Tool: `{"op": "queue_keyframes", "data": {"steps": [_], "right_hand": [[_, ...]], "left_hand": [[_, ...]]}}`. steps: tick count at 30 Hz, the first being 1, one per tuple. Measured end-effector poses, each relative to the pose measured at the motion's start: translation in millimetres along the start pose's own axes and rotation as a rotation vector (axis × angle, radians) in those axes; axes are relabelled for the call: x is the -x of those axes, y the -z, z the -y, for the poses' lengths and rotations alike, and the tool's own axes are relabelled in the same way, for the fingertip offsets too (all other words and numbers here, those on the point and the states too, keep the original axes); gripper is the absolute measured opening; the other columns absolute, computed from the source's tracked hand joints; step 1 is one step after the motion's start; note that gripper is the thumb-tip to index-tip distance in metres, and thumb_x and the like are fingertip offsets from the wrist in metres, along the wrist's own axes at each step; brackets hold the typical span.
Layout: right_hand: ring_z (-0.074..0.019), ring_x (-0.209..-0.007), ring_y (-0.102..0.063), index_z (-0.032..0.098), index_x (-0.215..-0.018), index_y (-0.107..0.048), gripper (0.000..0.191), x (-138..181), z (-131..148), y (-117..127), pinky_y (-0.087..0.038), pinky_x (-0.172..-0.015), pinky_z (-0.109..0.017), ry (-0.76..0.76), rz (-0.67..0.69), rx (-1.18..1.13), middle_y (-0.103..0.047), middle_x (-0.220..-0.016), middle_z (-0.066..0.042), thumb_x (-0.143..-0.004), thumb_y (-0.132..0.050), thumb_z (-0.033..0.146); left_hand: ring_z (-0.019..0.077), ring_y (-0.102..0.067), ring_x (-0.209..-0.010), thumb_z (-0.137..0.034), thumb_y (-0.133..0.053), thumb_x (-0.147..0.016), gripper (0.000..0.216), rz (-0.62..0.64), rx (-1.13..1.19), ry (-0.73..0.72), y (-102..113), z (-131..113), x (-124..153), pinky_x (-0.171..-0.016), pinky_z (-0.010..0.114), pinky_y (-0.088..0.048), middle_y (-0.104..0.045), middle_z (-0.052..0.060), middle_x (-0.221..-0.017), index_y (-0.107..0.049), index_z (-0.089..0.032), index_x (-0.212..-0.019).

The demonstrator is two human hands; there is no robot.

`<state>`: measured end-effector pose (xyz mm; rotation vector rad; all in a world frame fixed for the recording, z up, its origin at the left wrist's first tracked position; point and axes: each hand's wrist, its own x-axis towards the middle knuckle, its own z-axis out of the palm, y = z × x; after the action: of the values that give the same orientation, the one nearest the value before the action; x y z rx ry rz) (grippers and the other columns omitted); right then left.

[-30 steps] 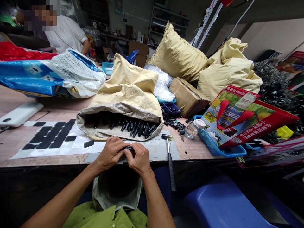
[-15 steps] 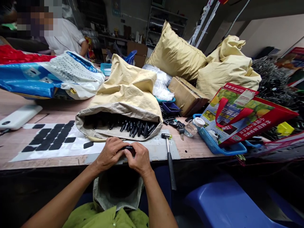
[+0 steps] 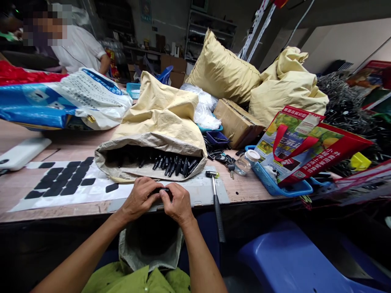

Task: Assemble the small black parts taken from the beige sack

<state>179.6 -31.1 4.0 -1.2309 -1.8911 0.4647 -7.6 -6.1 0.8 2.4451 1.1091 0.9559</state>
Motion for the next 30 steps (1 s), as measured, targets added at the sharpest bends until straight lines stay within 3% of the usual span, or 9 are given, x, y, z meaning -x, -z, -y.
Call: {"op": "queue_keyframes", "data": {"steps": [30], "right_hand": [[-0.0179,-0.080,-0.062,0.022,-0.088,-0.065,0.022,-0.2,-0.2,-2.3,-0.046,-0.073,-0.028,0.022,-0.012,0.044,-0.067,-0.082,-0.004,-0.101,-0.048,0.028]], "left_hand": [[0.0240,-0.058,-0.097,-0.032,-0.059,-0.095,0.019,0.019,-0.052,0.013,-0.1,0.2,-0.4,-0.092,0.044,-0.036,-0.074,0.005,-0.099,-0.068,-0.023,-0.109]]}}
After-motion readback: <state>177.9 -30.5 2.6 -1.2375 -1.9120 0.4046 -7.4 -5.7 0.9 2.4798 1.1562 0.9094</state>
